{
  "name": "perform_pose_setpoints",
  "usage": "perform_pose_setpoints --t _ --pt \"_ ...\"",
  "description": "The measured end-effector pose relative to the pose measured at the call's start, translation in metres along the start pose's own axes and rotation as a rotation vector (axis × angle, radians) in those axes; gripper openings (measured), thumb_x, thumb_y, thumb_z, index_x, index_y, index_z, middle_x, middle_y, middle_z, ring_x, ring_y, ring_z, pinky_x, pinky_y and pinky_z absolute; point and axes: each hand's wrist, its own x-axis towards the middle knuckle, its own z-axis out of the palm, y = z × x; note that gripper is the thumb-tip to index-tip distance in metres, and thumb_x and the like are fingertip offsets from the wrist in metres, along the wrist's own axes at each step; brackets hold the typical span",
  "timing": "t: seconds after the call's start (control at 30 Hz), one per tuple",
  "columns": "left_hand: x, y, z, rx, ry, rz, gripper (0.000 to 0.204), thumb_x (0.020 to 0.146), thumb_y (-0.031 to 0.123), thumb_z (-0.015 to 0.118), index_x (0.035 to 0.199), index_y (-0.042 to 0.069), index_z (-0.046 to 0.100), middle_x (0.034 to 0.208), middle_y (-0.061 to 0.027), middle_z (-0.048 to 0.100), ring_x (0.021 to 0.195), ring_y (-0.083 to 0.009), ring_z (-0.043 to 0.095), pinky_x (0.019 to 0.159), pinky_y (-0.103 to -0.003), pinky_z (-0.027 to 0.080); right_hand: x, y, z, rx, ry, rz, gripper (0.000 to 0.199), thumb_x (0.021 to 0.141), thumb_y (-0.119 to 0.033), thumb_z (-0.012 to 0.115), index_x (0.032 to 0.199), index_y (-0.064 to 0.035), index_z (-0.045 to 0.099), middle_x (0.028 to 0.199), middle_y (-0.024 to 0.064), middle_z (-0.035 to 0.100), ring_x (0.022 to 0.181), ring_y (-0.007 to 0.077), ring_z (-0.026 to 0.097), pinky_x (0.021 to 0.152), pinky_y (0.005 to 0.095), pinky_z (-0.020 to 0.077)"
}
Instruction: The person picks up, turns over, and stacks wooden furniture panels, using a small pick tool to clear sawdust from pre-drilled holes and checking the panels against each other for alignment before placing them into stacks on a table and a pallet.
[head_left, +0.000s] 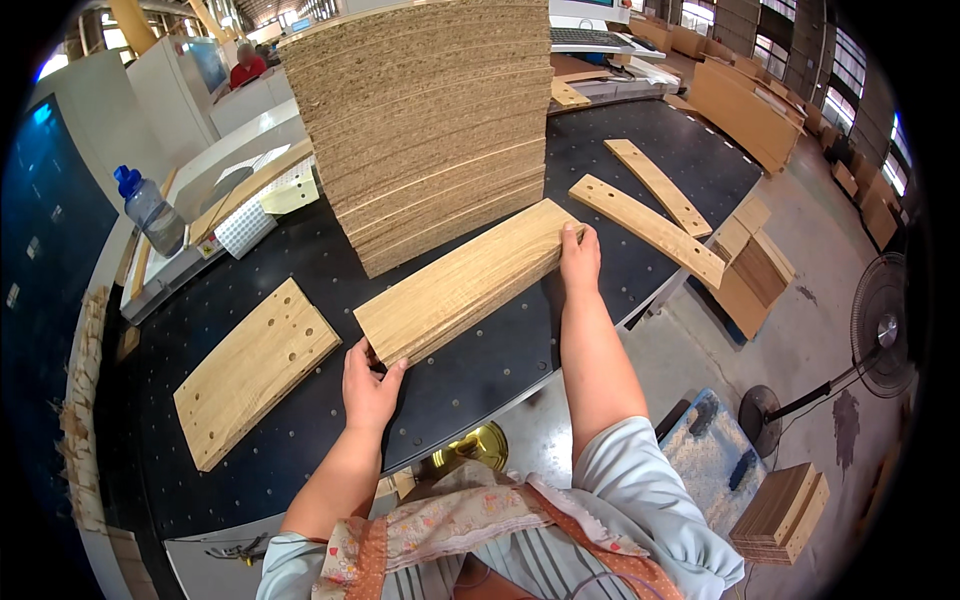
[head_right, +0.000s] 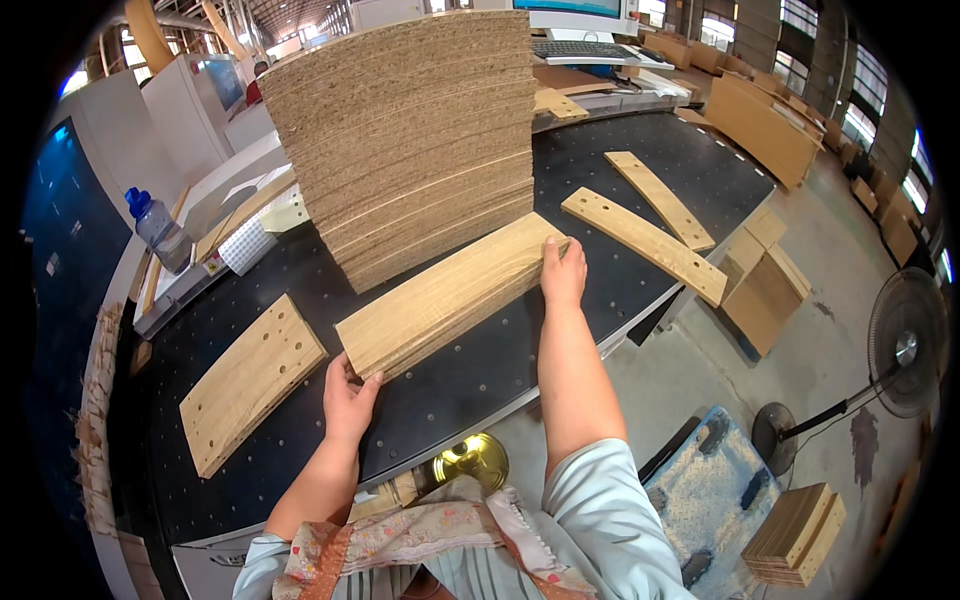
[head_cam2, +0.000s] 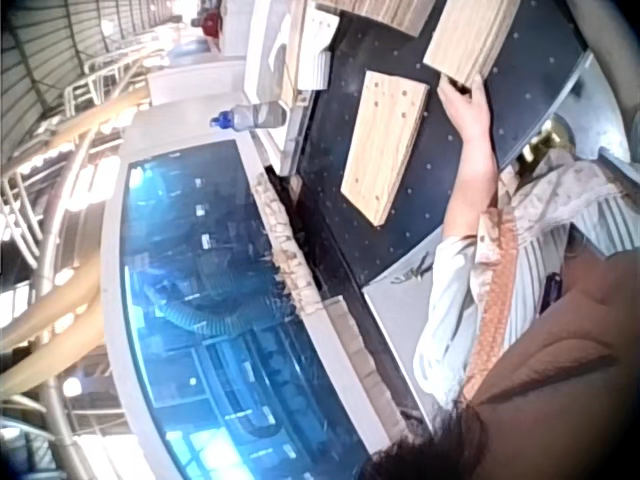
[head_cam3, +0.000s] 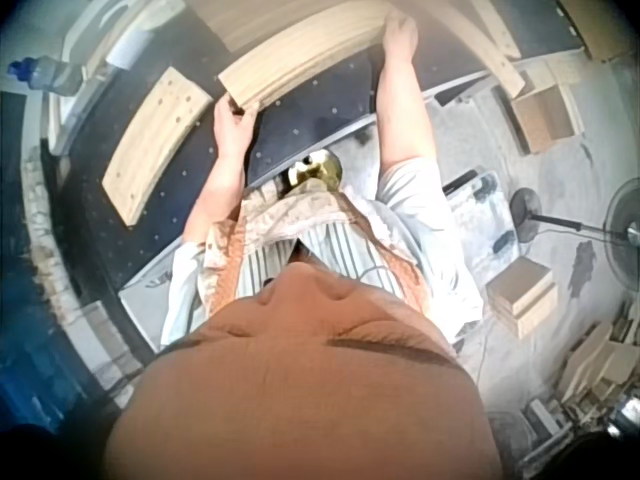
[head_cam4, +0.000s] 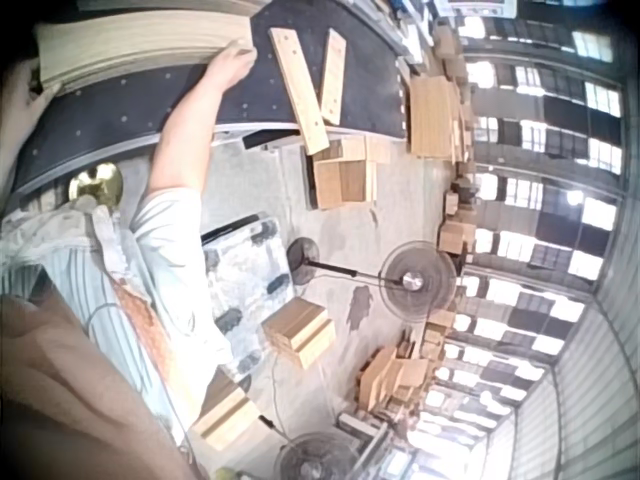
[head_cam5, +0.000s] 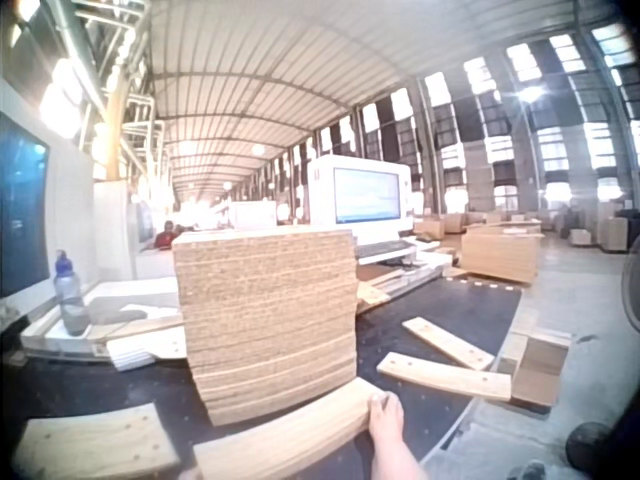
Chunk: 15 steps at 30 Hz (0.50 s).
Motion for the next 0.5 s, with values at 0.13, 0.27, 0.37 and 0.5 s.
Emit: perform_pose_setpoints --t 0.13,0.27,0.37,0.5 --pt "0.000 -0.001 0.001 -0.030 -0.001 0.003 0.048 0.079 0.006 0.065 0.120 -0.003 0.042 0.111 -0.0127 0.049 0.096 -0.0188 0.057 0.072 -0.027 0.049 -0.001 -0.003 0.000 -0.006 0.013 -0.002 0.055 0.086 -0.042 0.048 0.122 -0.0009 0.046 0.120 0.0227 0.050 0.113 0.0380 0.045 0.096 0.0418 0.0348" --pt "0.000 -0.008 0.004 -0.009 0.065 0.058 0.054 0.074 0.011 0.070 0.120 -0.001 0.045 0.103 -0.0153 0.054 0.087 -0.0237 0.059 0.063 -0.028 0.049 -0.004 -0.004 0.002 0.016 0.063 -0.018 0.053 0.086 -0.041 0.049 0.124 -0.0039 0.044 0.120 0.0220 0.051 0.113 0.0376 0.046 0.096 0.0416 0.0349" --pt "-0.003 0.003 0.004 -0.080 0.098 0.016 0.058 0.074 0.011 0.069 0.123 -0.002 0.042 0.106 -0.0170 0.055 0.091 -0.0254 0.059 0.065 -0.029 0.049 -0.003 -0.003 0.001 0.036 0.056 -0.047 0.050 0.085 -0.039 0.049 0.124 -0.0074 0.044 0.119 0.0216 0.052 0.112 0.0373 0.046 0.095 0.0417 0.0355" --pt "0.000 -0.013 0.008 -0.016 0.094 0.156 0.059 0.076 0.009 0.068 0.126 -0.002 0.038 0.106 -0.0178 0.056 0.091 -0.0262 0.060 0.066 -0.030 0.050 -0.002 -0.006 -0.001 0.021 0.024 -0.015 0.047 0.085 -0.037 0.050 0.123 -0.0098 0.045 0.118 0.0211 0.053 0.111 0.0370 0.048 0.094 0.0418 0.0361"
